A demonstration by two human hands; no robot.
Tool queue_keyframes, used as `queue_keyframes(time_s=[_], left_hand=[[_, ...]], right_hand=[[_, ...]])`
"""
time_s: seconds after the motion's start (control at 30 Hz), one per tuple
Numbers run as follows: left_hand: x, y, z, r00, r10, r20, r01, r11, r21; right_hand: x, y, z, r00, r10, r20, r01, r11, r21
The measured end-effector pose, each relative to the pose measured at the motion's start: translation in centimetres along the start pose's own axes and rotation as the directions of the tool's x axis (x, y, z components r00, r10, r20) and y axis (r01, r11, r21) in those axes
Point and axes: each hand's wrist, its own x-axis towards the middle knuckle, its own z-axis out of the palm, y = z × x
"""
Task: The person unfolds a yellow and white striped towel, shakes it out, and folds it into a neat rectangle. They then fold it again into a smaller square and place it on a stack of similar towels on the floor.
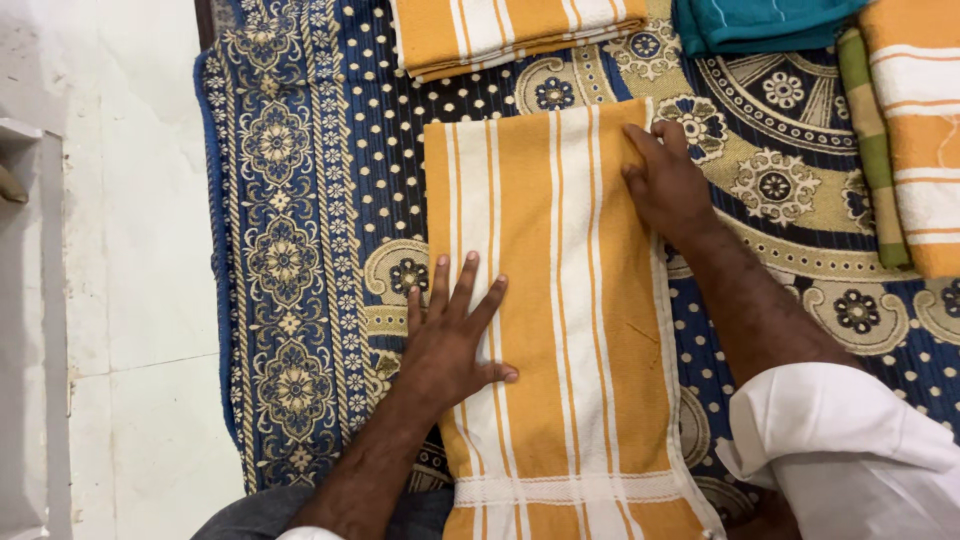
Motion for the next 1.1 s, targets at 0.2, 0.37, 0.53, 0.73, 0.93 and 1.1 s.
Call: queue_keyframes(time_s=[0.2, 0.37, 0.53, 0.73, 0.93, 1.1], left_hand=[[-0.2, 0.8, -0.1, 0.997, -0.023, 0.069, 0.018, 0.998, 0.067], [-0.4, 2.7, 2.6, 0.960, 0.263, 0.094, -0.273, 0.956, 0.110], [-1.1, 3.5, 4.6, 0.939, 0.345, -0.002, -0.343, 0.935, 0.090], [-2.1, 4.2, 3.3, 0.956, 0.285, 0.072, -0.293, 0.939, 0.177], [-3.4, 5.4, 4.6, 0.909, 0.397, 0.127, -0.414, 0.896, 0.161], [-3.7, 5.2, 5.1, 0.926, 0.373, 0.055, -0.377, 0.917, 0.130]], right_hand=[[-2.9, 1.3, -1.5, 0.995, -0.091, -0.046, 0.101, 0.921, 0.376], [-5.5, 0.5, -3.2, 0.946, 0.246, 0.213, -0.322, 0.799, 0.507], [-8.9, -1.5, -4.7, 0.950, 0.179, 0.256, -0.245, 0.936, 0.253], [-12.0, -3.0, -3.8, 0.959, 0.177, 0.223, -0.202, 0.975, 0.093], [-15.4, -1.3, -2.1, 0.930, 0.319, 0.185, -0.326, 0.945, 0.008], [-17.1, 1.8, 0.0, 0.829, 0.523, 0.196, -0.540, 0.841, 0.038]])
